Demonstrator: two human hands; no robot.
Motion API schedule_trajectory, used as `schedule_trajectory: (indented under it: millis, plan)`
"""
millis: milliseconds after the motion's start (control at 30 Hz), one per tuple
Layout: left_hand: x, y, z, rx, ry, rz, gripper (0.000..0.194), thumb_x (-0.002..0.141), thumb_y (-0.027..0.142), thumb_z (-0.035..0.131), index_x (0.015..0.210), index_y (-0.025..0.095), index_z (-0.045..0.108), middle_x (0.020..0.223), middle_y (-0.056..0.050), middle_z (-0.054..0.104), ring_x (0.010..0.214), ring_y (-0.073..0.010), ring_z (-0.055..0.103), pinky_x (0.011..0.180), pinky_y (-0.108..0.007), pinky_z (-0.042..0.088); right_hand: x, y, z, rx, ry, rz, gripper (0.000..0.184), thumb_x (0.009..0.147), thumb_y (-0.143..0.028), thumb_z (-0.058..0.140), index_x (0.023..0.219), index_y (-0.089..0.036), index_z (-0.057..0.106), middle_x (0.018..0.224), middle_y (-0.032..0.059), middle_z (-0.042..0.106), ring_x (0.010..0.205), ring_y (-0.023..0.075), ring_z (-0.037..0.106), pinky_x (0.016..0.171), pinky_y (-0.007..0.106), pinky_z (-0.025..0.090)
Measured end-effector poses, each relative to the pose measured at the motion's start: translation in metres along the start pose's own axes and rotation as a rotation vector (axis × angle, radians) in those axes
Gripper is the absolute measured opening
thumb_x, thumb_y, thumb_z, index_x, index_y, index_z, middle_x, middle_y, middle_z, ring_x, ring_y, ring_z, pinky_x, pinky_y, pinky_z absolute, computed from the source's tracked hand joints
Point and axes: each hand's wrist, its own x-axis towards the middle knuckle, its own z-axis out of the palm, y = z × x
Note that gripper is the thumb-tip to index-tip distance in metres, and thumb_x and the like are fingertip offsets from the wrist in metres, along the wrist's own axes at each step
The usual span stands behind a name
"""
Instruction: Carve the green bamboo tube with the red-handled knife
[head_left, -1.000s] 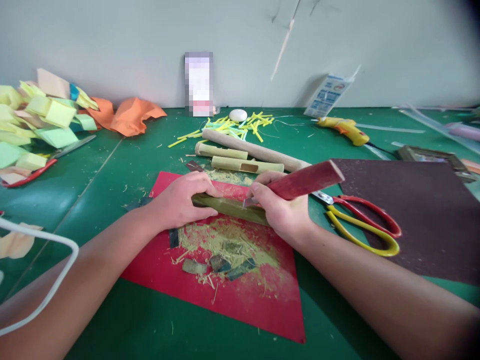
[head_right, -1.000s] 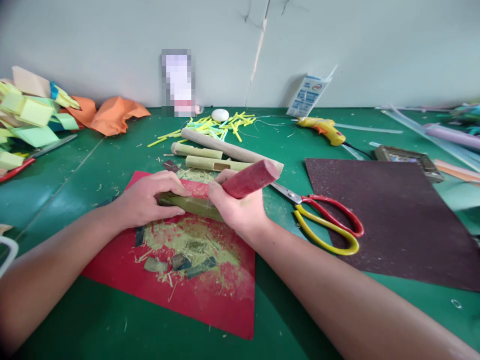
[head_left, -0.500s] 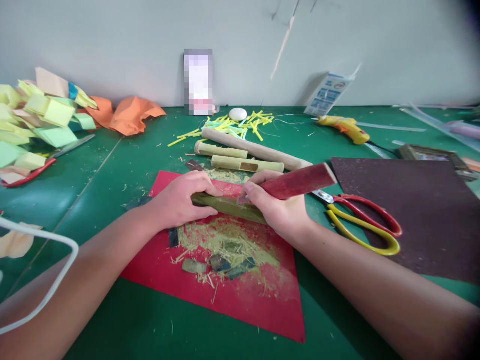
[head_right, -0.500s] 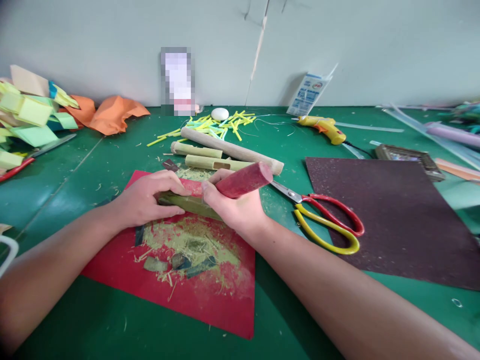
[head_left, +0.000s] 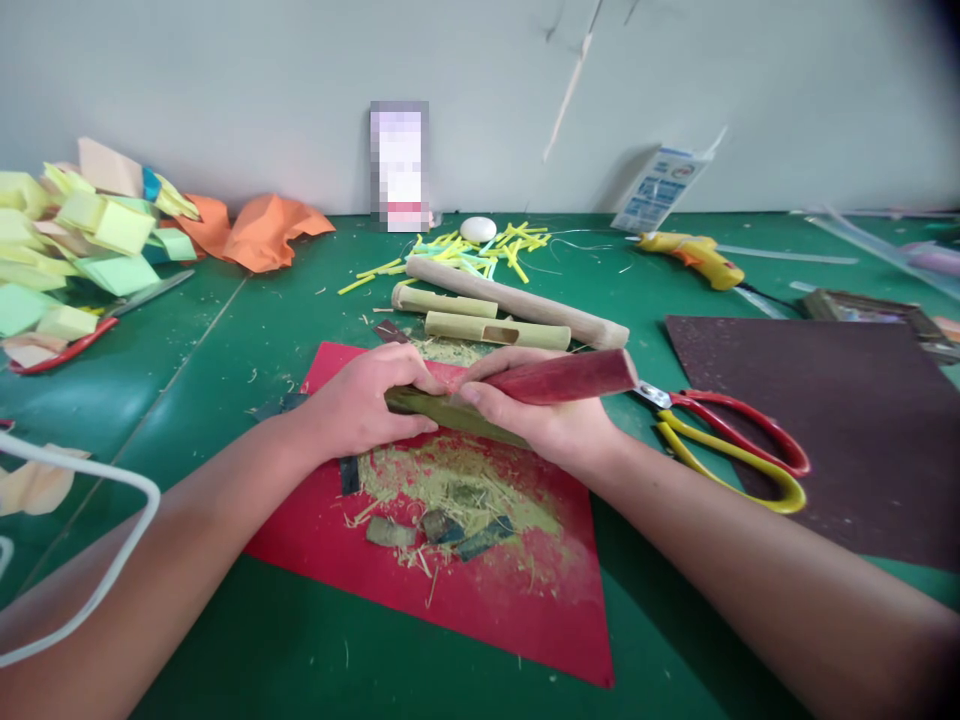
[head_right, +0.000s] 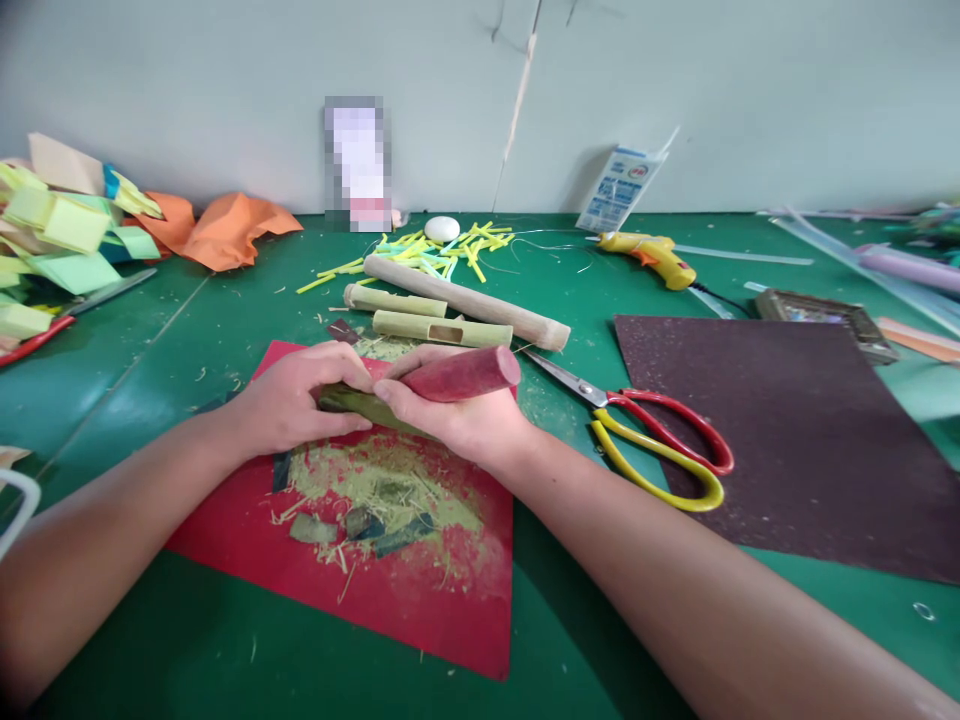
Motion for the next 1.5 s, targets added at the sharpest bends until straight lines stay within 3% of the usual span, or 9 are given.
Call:
schedule_trajectory:
  millis: [1500]
  plan:
    - [-0.0019, -0.0020, 0.0009, 0.000, 0.004, 0.000, 0.020, 0.079, 0.023, 0.076, 0.094, 0.017, 0.065, 0.094, -0.002, 0.061, 0.091, -0.0161, 0.058, 0.081, -0.030, 0.046, 0.0016, -0.0036, 0.0002, 0.040, -0.056, -0.017, 0.019, 0.075, -0.037, 0.078, 0.083, -0.020, 0.074, 0.085, 0.0023, 0.077, 0.076, 0.0166, 0.071, 0.072, 0.028, 0.059]
